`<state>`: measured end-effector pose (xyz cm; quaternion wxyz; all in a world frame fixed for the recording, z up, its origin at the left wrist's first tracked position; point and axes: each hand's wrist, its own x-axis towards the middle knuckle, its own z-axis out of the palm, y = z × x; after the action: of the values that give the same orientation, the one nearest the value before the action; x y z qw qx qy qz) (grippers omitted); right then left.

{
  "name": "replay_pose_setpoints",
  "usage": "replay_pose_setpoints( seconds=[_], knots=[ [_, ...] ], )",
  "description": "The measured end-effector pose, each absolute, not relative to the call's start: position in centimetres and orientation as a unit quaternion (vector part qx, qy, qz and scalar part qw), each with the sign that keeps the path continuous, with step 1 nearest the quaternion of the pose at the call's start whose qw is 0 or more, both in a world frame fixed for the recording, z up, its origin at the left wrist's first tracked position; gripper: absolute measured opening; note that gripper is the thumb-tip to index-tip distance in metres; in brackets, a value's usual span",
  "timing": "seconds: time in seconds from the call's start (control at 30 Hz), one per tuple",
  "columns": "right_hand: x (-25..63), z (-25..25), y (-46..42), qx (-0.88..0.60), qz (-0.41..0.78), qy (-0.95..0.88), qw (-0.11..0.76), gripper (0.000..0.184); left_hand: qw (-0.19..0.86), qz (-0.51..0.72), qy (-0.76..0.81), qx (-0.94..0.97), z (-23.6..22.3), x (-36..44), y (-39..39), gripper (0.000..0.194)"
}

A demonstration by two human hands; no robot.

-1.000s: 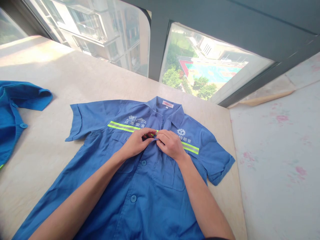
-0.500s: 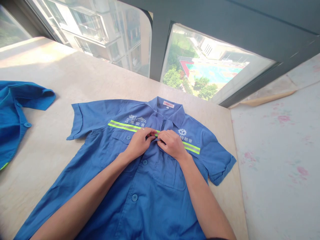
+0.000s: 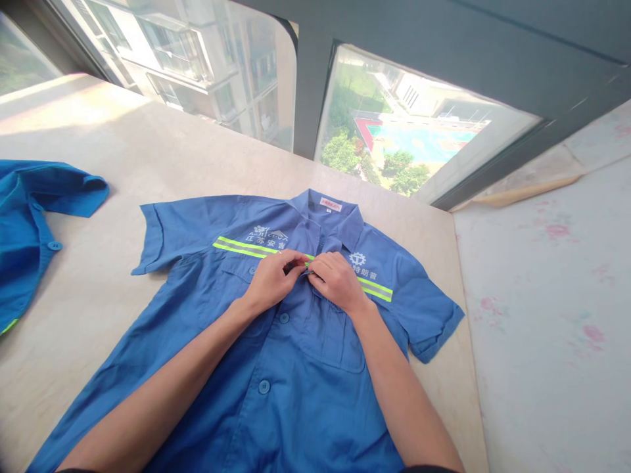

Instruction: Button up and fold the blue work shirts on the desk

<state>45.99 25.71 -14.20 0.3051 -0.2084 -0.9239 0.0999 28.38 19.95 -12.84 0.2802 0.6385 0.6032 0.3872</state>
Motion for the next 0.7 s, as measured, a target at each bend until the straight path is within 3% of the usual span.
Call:
replay_pose_setpoints(
  seconds=[0.33, 0.5, 0.7],
  knots=[
    [46.02, -14.08, 25.66, -0.209, 0.093, -0.923, 0.309, 0.006, 0.402, 0.490, 0.557, 0.536, -13.16, 27.95, 20.38, 0.013],
    [45.92, -13.92, 25.53, -0.230, 0.078, -0.915, 0.323, 0.009, 0.456, 0.505, 0.554, 0.480, -12.85, 27.85, 20.63, 0.029],
    [45.83, -13.81, 25.41, -0.233, 0.035, -0.921, 0.310, 0.008, 0.453, 0.490, 0.567, 0.482, -12.66, 28.10, 20.50, 0.025]
  ],
)
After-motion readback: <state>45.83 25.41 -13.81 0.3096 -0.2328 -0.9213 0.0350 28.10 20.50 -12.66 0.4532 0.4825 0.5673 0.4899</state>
